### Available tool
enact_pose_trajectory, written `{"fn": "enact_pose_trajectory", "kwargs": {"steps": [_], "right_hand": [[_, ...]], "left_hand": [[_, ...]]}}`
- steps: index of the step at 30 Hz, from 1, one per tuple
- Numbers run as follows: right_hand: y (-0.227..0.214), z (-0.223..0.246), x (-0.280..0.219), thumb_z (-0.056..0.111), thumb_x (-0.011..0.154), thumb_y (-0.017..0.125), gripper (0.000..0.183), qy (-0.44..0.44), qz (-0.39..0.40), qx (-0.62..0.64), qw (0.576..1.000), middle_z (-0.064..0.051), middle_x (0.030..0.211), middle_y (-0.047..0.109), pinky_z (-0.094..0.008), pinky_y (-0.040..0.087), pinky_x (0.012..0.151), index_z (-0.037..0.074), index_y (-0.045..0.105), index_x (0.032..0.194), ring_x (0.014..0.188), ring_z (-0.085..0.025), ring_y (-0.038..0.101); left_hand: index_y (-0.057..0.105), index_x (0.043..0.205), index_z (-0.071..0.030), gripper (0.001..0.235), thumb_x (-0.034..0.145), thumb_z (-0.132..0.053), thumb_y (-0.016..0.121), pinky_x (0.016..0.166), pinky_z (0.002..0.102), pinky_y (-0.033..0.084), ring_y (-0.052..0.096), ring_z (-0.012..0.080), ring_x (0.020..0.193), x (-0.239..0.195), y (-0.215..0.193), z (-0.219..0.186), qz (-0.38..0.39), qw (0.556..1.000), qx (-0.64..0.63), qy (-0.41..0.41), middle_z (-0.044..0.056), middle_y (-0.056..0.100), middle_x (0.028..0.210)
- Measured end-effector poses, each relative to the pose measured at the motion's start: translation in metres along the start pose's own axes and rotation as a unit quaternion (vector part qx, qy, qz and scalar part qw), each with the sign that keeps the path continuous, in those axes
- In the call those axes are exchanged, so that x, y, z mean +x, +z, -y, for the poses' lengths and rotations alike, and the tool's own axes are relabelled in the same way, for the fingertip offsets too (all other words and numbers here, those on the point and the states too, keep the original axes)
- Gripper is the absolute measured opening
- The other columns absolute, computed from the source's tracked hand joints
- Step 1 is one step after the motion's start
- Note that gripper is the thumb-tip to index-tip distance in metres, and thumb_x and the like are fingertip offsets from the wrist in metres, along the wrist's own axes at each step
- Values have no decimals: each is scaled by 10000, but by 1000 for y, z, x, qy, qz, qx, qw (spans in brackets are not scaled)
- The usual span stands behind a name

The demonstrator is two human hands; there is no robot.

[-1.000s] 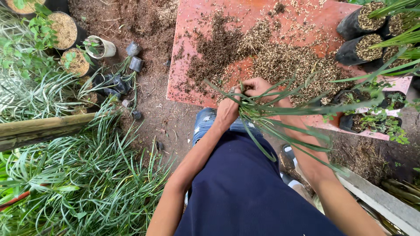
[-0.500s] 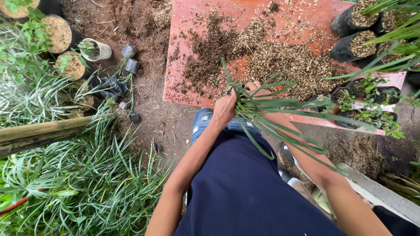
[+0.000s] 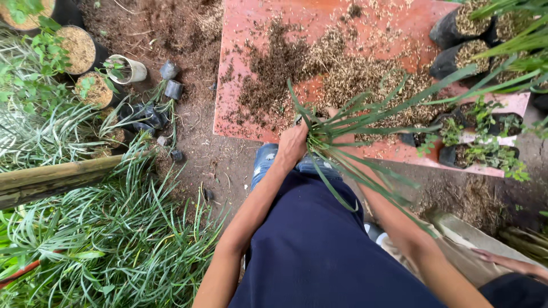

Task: The person holds a clump of long-leafed plants and places them into a black plastic nursery bag. They use their hands to scoop soil and wood chips from a nearby pile and fill the bag around the plant's roots, pressing the material down to secure the plant in place.

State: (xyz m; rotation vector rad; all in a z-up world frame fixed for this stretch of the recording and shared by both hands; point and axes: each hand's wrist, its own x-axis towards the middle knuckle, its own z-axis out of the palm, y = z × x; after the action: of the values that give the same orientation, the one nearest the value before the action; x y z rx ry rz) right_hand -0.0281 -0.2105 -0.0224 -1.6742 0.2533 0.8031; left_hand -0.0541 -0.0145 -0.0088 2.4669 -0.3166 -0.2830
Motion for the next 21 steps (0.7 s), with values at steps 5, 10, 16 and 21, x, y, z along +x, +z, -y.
{"fn": "enact_pose_trajectory", "kwargs": {"steps": [5, 10, 16, 21], "right_hand": [[42, -15, 25, 297, 1000, 562, 518, -29, -6, 339, 940, -136, 1352, 441, -586, 295, 1161, 113, 423, 1464, 1300, -395, 472], [44, 0, 15, 344, 909, 672, 624, -136, -19, 150, 979, -173, 1286, 536, -582, 327, 1145, 77, 475, 1438, 1254, -407, 527], [37, 38, -11, 464, 880, 655, 567, -100, 112, 84, 985, -190, 1228, 638, -605, 379, 1159, 85, 575, 1293, 1081, -364, 592], [71, 18, -25, 358, 953, 791, 586, -226, -291, -233, 900, -160, 1387, 557, -634, 325, 1156, 140, 566, 1448, 1382, -408, 431]], "left_hand": [[379, 1444, -10, 679, 789, 48, 548, 613, 586, 561, 727, 466, 735, 7, 8, 7, -3, 1000, 13, 17, 224, 700, 774], [465, 1316, -14, 535, 795, 24, 580, 623, 561, 567, 730, 451, 740, 3, 5, 11, 13, 999, 32, 28, 225, 705, 773], [509, 1165, -29, 465, 771, -193, 694, 649, 577, 562, 732, 432, 750, -1, -20, 13, 71, 997, 24, -9, 180, 709, 776], [620, 1126, -136, 411, 733, -15, 622, 765, 505, 561, 708, 406, 875, -26, -47, 24, -100, 978, -166, -80, 120, 708, 854]]}}
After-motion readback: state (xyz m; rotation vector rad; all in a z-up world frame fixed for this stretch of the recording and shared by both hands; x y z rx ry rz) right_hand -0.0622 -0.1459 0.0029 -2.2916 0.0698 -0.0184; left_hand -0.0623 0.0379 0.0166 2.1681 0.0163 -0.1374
